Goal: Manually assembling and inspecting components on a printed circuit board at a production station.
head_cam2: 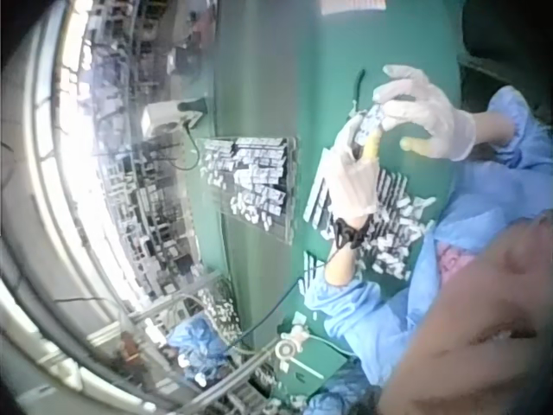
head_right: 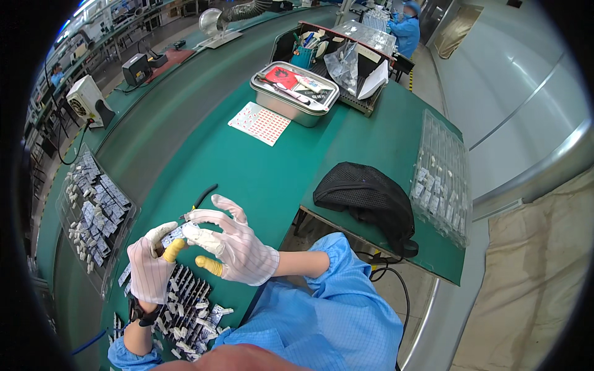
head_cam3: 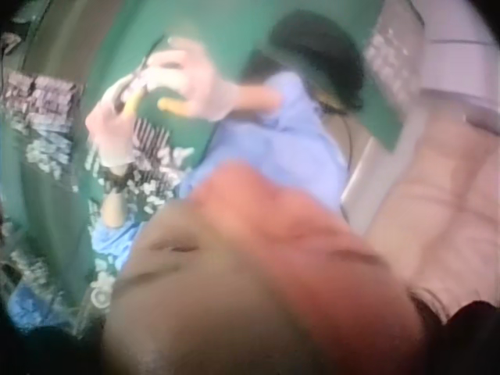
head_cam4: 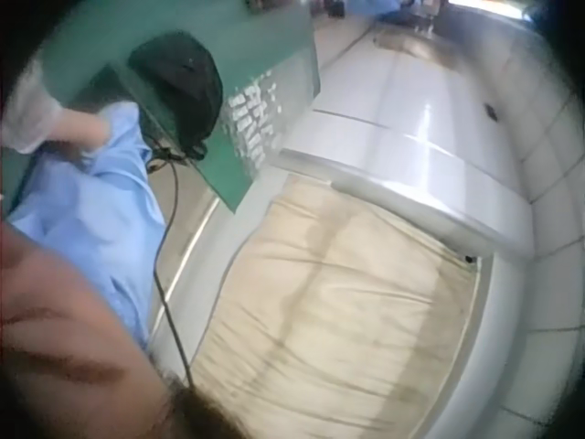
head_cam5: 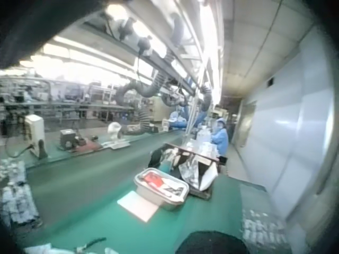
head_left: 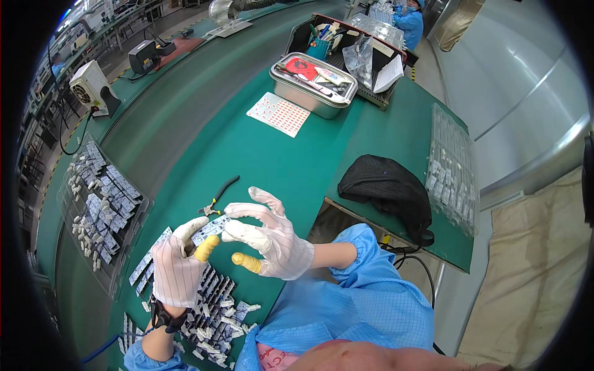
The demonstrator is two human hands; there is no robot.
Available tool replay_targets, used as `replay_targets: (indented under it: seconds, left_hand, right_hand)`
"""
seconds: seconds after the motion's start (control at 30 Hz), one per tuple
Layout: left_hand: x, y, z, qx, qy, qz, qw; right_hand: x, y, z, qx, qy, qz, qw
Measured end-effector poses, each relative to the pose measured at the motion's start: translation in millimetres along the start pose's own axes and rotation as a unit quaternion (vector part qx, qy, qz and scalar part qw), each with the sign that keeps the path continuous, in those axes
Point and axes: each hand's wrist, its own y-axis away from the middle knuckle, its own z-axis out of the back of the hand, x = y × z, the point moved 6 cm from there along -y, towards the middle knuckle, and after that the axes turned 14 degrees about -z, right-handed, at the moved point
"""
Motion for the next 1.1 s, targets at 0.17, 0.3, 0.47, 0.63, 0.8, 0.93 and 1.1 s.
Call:
replay_targets:
  seconds: [0.17,0.3,0.47,0.63,0.8,0.93,1.1]
  left_hand:
    - [-0.3,-4.0,3.2,-0.016,0.013,-0.039,0.999]
    - [-12.5,6.3,20.1,-0.093,-0.017,-0.110,0.989]
    - [-14.9,14.9,28.7,-0.106,-0.020,-0.121,0.987]
    - [-19.6,26.9,39.7,-0.109,-0.009,-0.141,0.984]
    - [-20.0,40.9,50.6,-0.131,0.015,-0.154,0.979]
    - [3.0,43.7,59.7,-0.166,0.121,-0.060,0.977]
    - [31.1,52.6,88.6,-0.316,0.154,-0.069,0.934]
  right_hand:
    - [4.2,-9.5,3.8,0.014,0.059,-0.023,0.998]
    - [8.2,3.0,21.7,-0.115,0.012,0.056,0.992]
    - [29.2,-3.7,18.6,-0.066,0.073,0.151,0.984]
    - [40.9,-5.3,11.4,-0.062,0.072,0.143,0.985]
    - [45.3,-34.1,-0.7,0.053,0.004,-0.023,0.998]
    - [35.6,-47.2,-53.2,0.289,-0.415,-0.228,0.832]
    - [40.8,-110.2,-83.1,0.263,-0.385,-0.189,0.864]
